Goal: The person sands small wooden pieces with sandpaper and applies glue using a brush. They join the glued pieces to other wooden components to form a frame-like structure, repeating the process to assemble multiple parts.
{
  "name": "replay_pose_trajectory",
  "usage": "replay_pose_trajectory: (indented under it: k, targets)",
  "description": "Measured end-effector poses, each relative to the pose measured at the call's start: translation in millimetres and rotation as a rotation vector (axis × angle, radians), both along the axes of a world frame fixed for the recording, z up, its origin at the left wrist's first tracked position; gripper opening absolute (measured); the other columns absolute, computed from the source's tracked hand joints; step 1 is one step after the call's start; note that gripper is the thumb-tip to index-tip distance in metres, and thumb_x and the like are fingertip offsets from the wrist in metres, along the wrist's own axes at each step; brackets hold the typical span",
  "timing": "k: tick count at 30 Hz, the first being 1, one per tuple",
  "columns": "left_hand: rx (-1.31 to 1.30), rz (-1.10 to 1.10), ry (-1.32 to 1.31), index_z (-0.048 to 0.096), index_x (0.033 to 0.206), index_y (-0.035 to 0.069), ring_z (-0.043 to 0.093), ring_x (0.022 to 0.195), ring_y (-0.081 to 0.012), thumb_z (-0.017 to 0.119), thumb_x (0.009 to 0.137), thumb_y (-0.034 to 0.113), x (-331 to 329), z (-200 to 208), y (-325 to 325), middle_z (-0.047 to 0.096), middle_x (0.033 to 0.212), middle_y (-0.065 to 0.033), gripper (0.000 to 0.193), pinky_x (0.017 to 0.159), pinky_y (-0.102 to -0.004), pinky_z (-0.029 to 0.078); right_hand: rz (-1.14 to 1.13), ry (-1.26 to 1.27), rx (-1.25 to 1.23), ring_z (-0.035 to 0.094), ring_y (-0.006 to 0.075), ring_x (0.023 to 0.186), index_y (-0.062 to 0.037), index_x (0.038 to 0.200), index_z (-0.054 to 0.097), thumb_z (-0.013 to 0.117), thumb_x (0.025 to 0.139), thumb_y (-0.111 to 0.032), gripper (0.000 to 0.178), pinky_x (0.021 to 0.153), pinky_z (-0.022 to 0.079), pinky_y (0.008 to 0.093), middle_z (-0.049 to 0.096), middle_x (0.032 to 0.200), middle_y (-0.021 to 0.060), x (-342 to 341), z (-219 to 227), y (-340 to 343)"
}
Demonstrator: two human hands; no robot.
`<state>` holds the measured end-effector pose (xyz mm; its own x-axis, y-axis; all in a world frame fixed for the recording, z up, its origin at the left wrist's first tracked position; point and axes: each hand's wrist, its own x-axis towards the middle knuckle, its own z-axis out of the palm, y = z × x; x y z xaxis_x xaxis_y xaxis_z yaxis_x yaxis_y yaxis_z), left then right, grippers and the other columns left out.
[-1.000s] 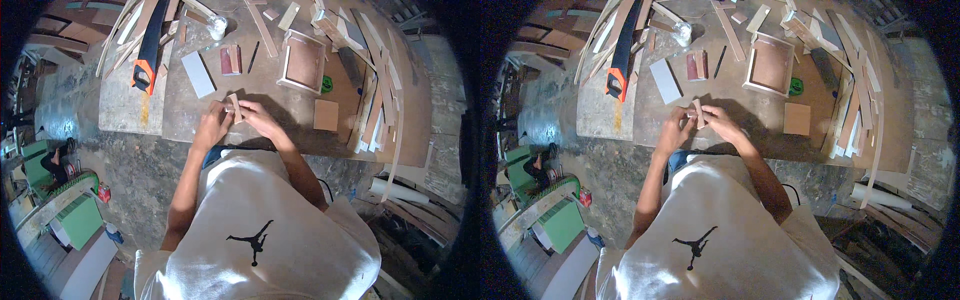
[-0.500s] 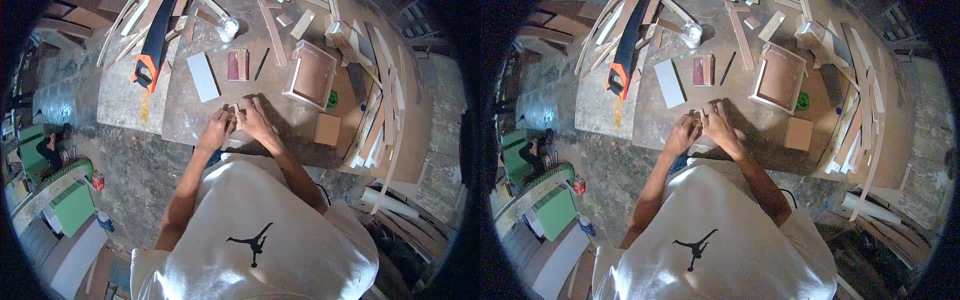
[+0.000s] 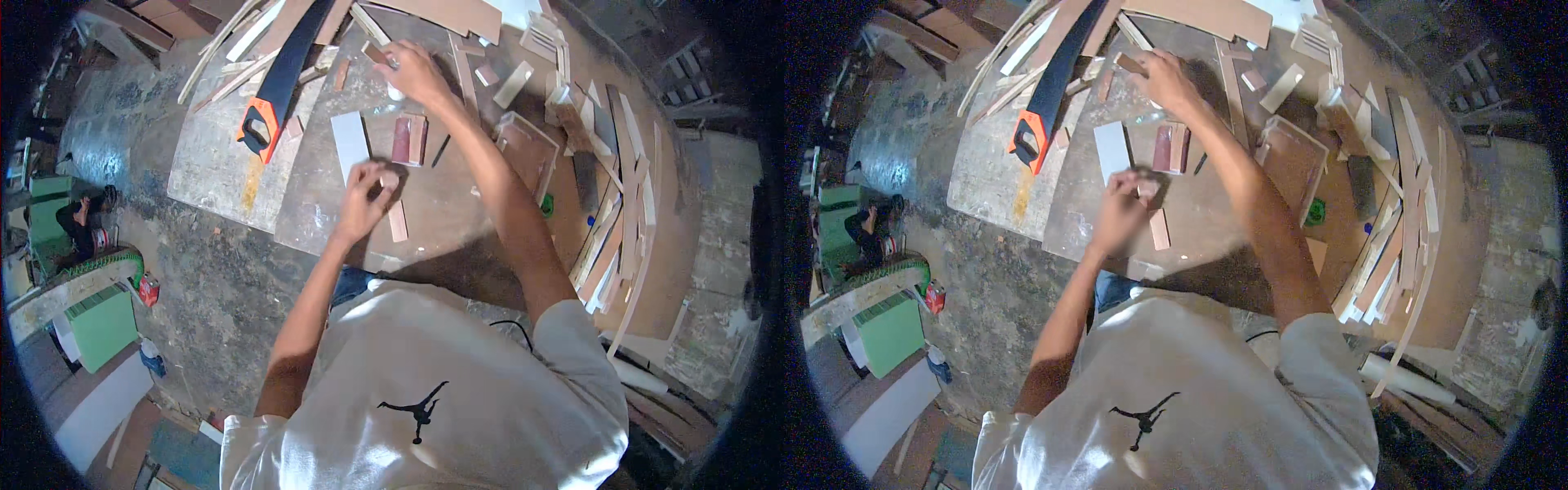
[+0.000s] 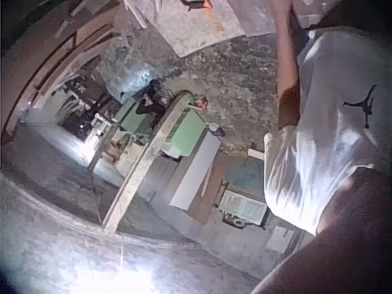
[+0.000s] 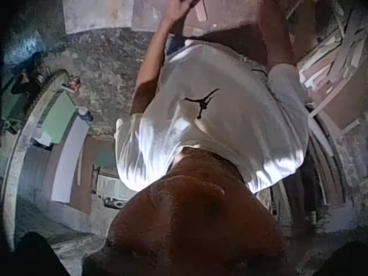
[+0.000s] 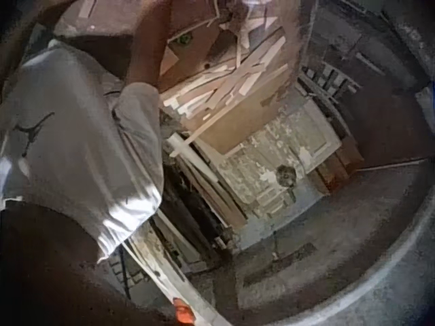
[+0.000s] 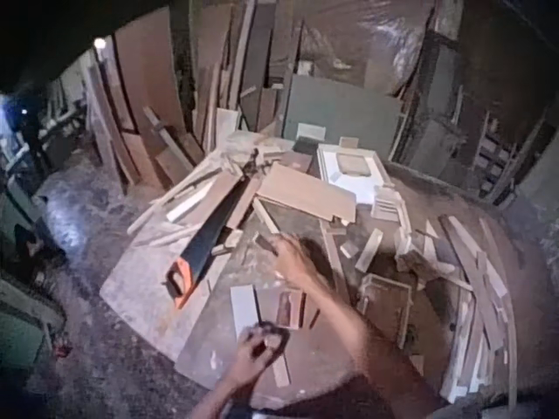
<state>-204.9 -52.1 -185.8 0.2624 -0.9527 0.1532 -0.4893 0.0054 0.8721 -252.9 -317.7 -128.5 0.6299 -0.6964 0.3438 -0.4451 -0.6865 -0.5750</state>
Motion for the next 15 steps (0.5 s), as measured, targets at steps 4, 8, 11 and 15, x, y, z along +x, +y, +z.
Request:
replay_pose_trajectory:
  k: [4, 8, 11, 15]
  targets:
    - [-0.06, 0.041, 0.021, 0.071, 0.108, 0.009, 0.046, 0.127, -0.0379, 0.075, 0.081, 0.019, 18, -5, -87, 0.036, 0.14, -0.0261, 0.029, 0.104, -0.0406, 0.042, 0.049, -0.031, 0.061, 0.066, 0.0349, 0.085, -0.0013, 0.1, 0.064, 0.075, 0.081, -0.025, 0.033, 0.075, 0.052, 0.0413, 0.066, 0.093, 0.0172, -8, 3, -2]
    - [0.066, 0.012, 0.127, 0.07, 0.113, 0.014, 0.048, 0.129, -0.0362, 0.074, 0.083, 0.022, 18, -1, -142, 0.016, 0.152, -0.0295, 0.031, 0.106, -0.0395, 0.042, 0.07, -0.021, 0.15, 0.068, 0.0355, 0.08, -0.0011, 0.103, 0.064, 0.074, 0.083, -0.025, 0.032, 0.069, 0.052, 0.0402, 0.067, 0.087, 0.0199, -17, 11, -1]
    - [0.162, -0.048, 0.324, 0.069, 0.115, 0.011, 0.056, 0.121, -0.0343, 0.073, 0.084, 0.027, 20, -3, -163, 0.013, 0.152, -0.0347, 0.035, 0.106, -0.0388, 0.042, 0.12, -0.008, 0.119, 0.065, 0.0418, 0.086, 0.0034, 0.095, 0.065, 0.066, 0.088, -0.021, 0.026, 0.075, 0.051, 0.0458, 0.066, 0.089, 0.0243, -24, 19, -4]
    - [0.119, -0.025, 0.197, 0.068, 0.114, 0.007, 0.067, 0.098, -0.0282, 0.071, 0.086, 0.025, 25, -15, -172, 0.024, 0.15, -0.0308, 0.033, 0.095, -0.0372, 0.05, 0.154, 0.025, 0.137, 0.064, 0.0429, 0.089, 0.0029, 0.096, 0.068, 0.061, 0.091, -0.021, 0.025, 0.077, 0.051, 0.0459, 0.066, 0.093, 0.0245, -32, 17, -9]
